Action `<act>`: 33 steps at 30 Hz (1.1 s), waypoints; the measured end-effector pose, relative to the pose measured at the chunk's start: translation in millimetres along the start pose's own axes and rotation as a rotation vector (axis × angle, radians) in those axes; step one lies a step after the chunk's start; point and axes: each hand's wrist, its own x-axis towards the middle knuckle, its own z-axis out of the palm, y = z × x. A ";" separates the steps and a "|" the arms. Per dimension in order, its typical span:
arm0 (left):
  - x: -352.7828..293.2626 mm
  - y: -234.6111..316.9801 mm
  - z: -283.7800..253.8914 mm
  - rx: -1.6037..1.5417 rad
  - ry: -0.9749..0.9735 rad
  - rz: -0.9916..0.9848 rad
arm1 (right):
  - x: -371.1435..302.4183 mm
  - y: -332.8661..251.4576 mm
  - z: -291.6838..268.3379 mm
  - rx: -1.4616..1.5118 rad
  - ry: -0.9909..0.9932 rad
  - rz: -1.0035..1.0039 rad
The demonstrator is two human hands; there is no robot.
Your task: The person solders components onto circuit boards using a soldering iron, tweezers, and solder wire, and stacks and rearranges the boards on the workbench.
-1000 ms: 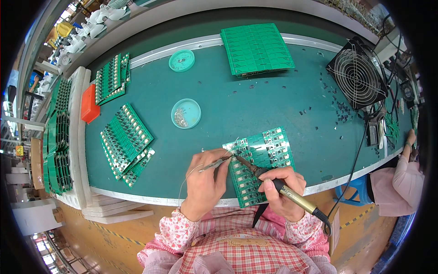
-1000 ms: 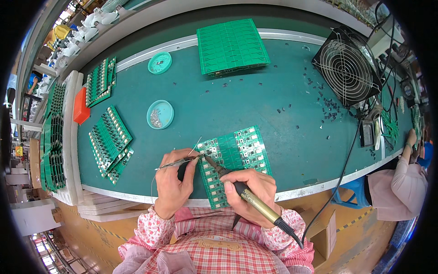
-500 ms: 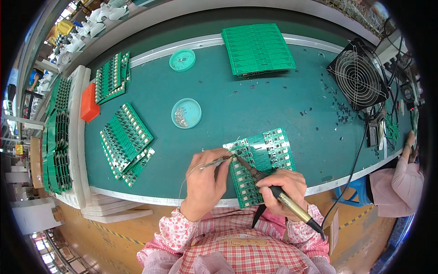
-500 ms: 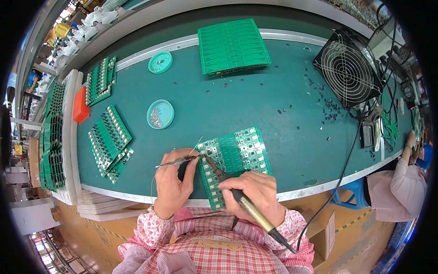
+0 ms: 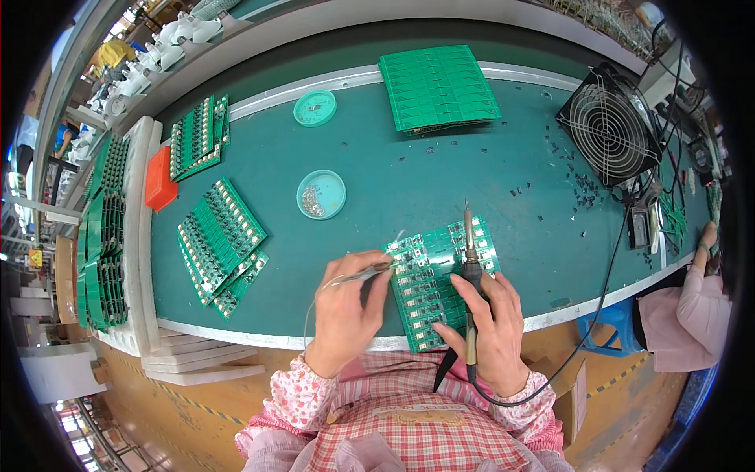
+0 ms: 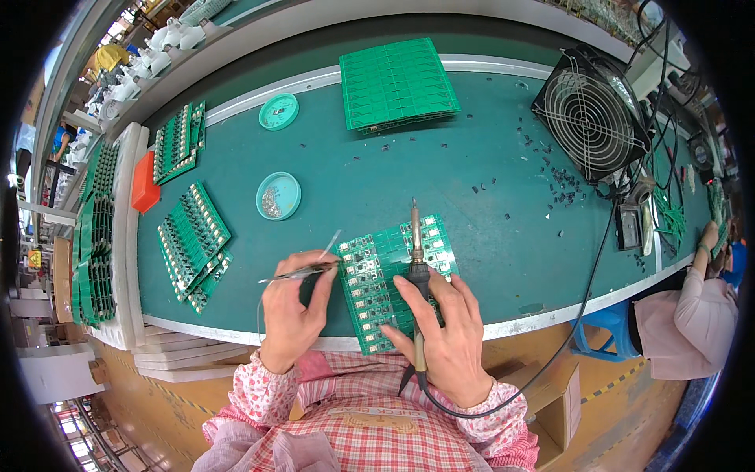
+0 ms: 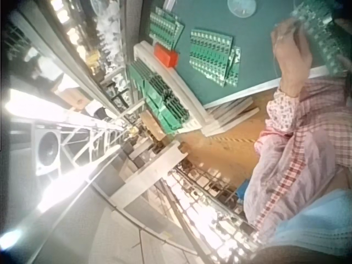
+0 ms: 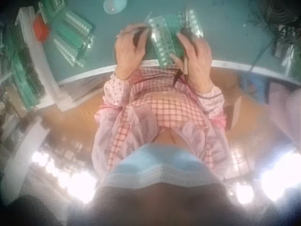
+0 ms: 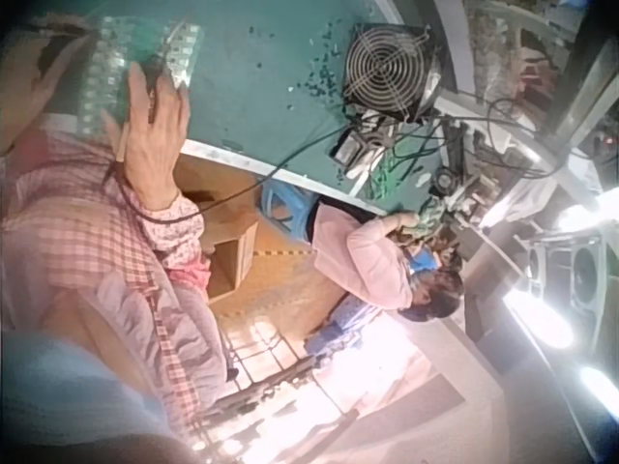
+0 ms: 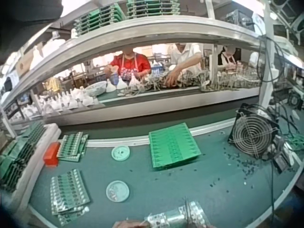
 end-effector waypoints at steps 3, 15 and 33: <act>-4.7 -4.9 -11.8 -0.007 0.062 -0.048 | 2.3 -1.5 1.2 0.015 -0.001 0.033; -22.8 -17.1 -20.2 0.044 0.076 -0.116 | 10.6 4.5 17.1 0.014 0.176 0.058; -22.7 -15.7 -17.8 0.101 0.082 -0.076 | 8.3 4.6 16.9 0.044 0.208 0.076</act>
